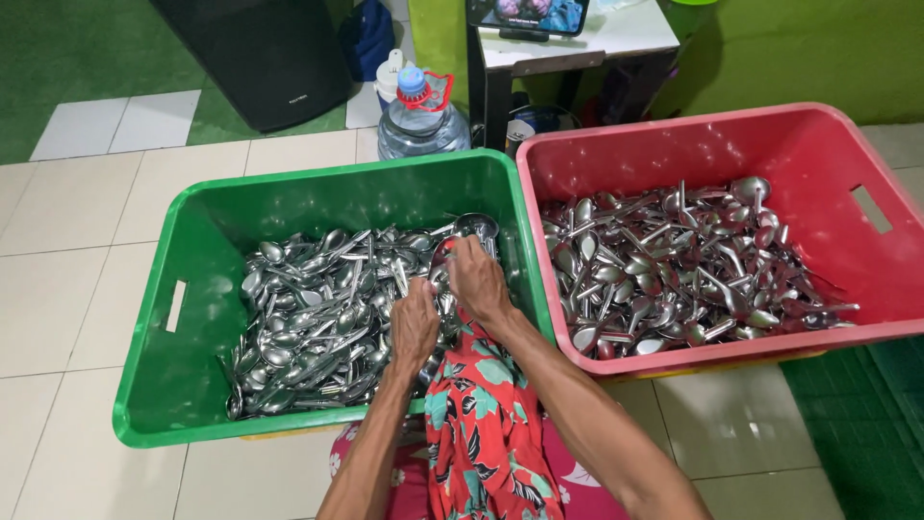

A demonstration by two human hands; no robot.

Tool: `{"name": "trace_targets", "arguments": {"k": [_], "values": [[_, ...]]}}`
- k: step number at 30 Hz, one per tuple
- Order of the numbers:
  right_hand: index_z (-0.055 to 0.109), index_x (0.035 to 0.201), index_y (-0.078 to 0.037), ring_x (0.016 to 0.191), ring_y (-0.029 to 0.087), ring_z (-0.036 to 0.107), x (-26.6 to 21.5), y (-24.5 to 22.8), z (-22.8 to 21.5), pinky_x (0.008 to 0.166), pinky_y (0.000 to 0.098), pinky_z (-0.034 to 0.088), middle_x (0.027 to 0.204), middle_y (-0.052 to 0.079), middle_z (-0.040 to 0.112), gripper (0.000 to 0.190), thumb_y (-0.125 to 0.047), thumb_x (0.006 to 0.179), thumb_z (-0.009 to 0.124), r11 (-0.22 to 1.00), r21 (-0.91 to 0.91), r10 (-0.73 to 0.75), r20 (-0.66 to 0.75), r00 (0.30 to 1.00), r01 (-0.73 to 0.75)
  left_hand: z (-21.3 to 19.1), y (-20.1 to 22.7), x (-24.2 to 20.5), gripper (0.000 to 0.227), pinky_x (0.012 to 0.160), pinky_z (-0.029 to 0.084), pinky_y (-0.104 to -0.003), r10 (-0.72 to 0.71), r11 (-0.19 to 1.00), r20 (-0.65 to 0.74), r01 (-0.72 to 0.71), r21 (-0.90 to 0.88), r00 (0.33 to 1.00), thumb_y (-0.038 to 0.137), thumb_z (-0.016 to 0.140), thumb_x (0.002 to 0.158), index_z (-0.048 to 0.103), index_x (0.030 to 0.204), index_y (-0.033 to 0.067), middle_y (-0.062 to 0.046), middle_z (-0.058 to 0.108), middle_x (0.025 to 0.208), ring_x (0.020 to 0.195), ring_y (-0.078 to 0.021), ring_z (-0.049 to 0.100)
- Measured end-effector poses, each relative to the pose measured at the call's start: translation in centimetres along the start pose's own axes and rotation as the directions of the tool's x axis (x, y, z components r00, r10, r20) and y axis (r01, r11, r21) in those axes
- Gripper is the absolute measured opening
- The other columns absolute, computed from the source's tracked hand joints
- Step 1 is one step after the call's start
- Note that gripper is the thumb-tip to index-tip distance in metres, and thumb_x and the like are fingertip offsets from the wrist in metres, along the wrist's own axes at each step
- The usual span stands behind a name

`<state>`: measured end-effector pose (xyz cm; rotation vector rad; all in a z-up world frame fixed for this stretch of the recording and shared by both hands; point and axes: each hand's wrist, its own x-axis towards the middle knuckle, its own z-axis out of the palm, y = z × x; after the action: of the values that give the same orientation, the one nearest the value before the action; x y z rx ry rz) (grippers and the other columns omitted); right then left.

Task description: Polish stainless steel spoons individually using a patterned cloth and transfer them between storage bins.

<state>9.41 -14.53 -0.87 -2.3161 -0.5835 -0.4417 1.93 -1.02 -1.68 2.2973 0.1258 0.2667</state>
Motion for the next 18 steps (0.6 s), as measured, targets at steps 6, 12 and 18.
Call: {"name": "trace_targets", "arguments": {"k": [6, 12, 18], "values": [[0.056, 0.093, -0.003, 0.063, 0.039, 0.069, -0.1, -1.2, -0.3, 0.047, 0.0449, 0.056, 0.085, 0.015, 0.058, 0.006, -0.003, 0.087, 0.059, 0.986, -0.127, -0.110, 0.003, 0.994, 0.110, -0.6, 0.5, -0.1, 0.032, 0.063, 0.052, -0.048, 0.013, 1.000, -0.007, -0.013, -0.011, 1.000, 0.021, 0.034, 0.109, 0.058, 0.091, 0.0104, -0.020, 0.067, 0.063, 0.065, -0.0402, 0.071], [0.056, 0.092, -0.002, 0.063, 0.038, 0.068, -0.2, -0.4, -0.4, 0.044, 0.0435, 0.054, 0.084, 0.015, 0.056, 0.002, -0.001, 0.092, 0.056, 0.999, -0.014, -0.046, -0.010, 0.999, 0.045, -0.8, 1.1, -0.3, 0.033, 0.063, 0.051, -0.050, 0.022, 1.000, 0.014, -0.022, 0.000, 1.000, 0.023, 0.036, 0.108, 0.058, 0.089, 0.0080, -0.023, 0.067, 0.067, 0.069, -0.0450, 0.069], [0.056, 0.092, -0.004, 0.065, 0.032, 0.066, 0.1, 0.8, -0.2, 0.050, 0.0418, 0.054, 0.084, 0.009, 0.053, 0.005, -0.004, 0.089, 0.060, 0.992, -0.125, -0.003, -0.046, 0.999, -0.003, 0.1, -0.2, -0.1, 0.036, 0.061, 0.051, -0.041, -0.001, 0.997, 0.073, 0.006, -0.071, 0.997, 0.021, 0.034, 0.109, 0.060, 0.086, 0.0095, -0.016, 0.067, 0.062, 0.059, -0.0314, 0.068]]}}
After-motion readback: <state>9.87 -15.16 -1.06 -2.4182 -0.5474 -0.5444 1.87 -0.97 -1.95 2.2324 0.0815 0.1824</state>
